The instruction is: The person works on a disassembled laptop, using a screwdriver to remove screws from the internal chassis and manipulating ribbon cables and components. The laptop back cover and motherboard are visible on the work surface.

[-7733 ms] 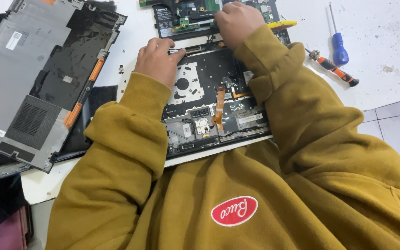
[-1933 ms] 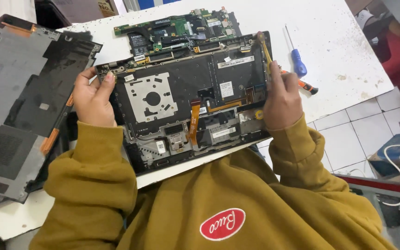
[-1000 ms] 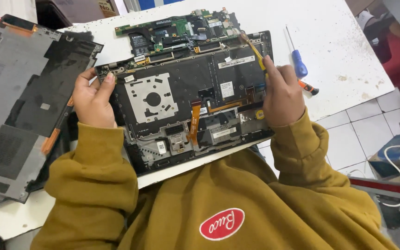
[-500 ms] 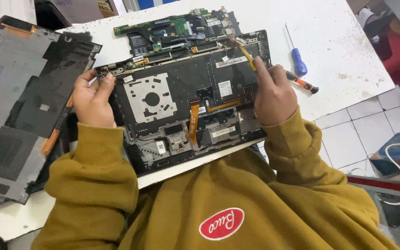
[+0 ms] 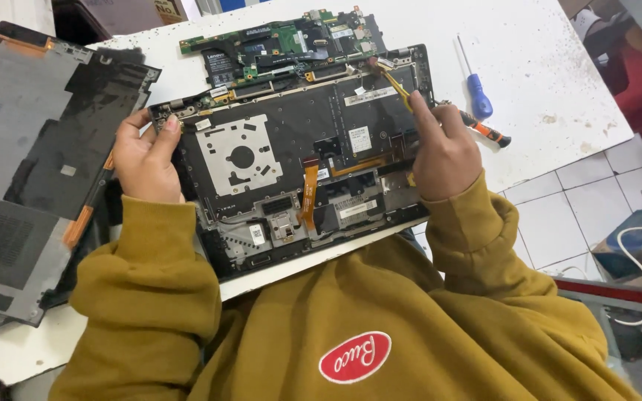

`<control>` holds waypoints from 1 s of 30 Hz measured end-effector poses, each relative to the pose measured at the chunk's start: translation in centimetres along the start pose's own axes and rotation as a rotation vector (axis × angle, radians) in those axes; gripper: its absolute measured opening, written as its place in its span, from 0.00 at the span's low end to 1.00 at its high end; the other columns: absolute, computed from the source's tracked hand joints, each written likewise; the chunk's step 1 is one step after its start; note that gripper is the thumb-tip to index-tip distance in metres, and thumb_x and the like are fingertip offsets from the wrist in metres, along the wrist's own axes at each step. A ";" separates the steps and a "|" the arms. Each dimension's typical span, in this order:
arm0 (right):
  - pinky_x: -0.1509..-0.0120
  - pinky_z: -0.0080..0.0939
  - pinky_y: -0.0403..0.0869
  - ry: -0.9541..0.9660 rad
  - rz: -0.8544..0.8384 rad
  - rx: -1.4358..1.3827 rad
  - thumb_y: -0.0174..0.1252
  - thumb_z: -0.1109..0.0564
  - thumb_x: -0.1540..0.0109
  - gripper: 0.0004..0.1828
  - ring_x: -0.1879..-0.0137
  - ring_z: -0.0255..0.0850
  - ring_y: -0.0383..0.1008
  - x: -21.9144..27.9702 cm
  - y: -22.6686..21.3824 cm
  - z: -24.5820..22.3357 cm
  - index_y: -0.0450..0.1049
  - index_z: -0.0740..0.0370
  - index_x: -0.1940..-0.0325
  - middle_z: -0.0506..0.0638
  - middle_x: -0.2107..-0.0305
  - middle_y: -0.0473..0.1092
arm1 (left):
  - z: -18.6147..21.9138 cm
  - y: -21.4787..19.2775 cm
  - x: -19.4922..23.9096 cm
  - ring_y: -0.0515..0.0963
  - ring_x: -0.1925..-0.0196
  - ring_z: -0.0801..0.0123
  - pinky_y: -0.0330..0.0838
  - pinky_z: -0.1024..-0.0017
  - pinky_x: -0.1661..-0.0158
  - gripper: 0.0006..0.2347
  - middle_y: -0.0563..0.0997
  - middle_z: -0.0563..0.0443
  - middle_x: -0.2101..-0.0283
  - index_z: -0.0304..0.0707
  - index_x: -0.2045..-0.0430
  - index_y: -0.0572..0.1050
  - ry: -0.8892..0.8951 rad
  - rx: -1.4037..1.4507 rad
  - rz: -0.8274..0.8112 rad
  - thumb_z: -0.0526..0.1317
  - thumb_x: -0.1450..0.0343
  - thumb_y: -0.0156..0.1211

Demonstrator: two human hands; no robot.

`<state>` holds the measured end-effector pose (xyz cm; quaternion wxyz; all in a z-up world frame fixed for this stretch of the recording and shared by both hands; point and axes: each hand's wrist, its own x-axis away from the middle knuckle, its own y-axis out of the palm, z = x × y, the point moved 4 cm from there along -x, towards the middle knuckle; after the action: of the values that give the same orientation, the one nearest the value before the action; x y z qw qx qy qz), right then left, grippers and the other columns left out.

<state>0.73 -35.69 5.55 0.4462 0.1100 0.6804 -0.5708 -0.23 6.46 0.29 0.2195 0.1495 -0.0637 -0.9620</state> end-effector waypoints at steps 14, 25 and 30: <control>0.59 0.45 0.71 -0.196 -0.259 -0.267 0.69 0.75 0.37 0.19 0.55 0.50 0.64 -6.9 -0.3 6.7 0.84 0.63 0.43 0.56 0.64 0.71 | 0.2 0.1 -0.3 0.82 0.48 0.64 0.81 0.69 0.42 0.13 0.80 0.39 0.52 0.31 0.51 0.68 -0.074 0.005 0.051 0.33 0.27 0.64; 0.56 0.44 0.73 -0.238 -0.290 -0.315 0.63 0.67 0.27 0.07 0.53 0.49 0.68 -8.4 1.2 8.7 0.86 0.63 0.50 0.58 0.60 0.74 | 0.4 0.3 -0.2 0.79 0.48 0.64 0.79 0.67 0.42 0.12 0.78 0.42 0.52 0.33 0.51 0.68 -0.029 -0.006 0.026 0.34 0.25 0.62; 0.57 0.46 0.71 -0.198 -0.285 -0.394 0.65 0.70 0.28 0.08 0.54 0.50 0.66 -7.8 1.1 8.5 0.85 0.64 0.48 0.58 0.61 0.71 | 0.6 0.3 0.0 0.80 0.49 0.66 0.80 0.70 0.42 0.12 0.78 0.41 0.52 0.34 0.51 0.67 -0.074 -0.005 0.045 0.33 0.26 0.62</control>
<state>10.10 -39.94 10.94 0.4385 -0.1324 0.7400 -0.4925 -0.29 6.27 0.93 0.2390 0.1117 -0.0729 -0.9618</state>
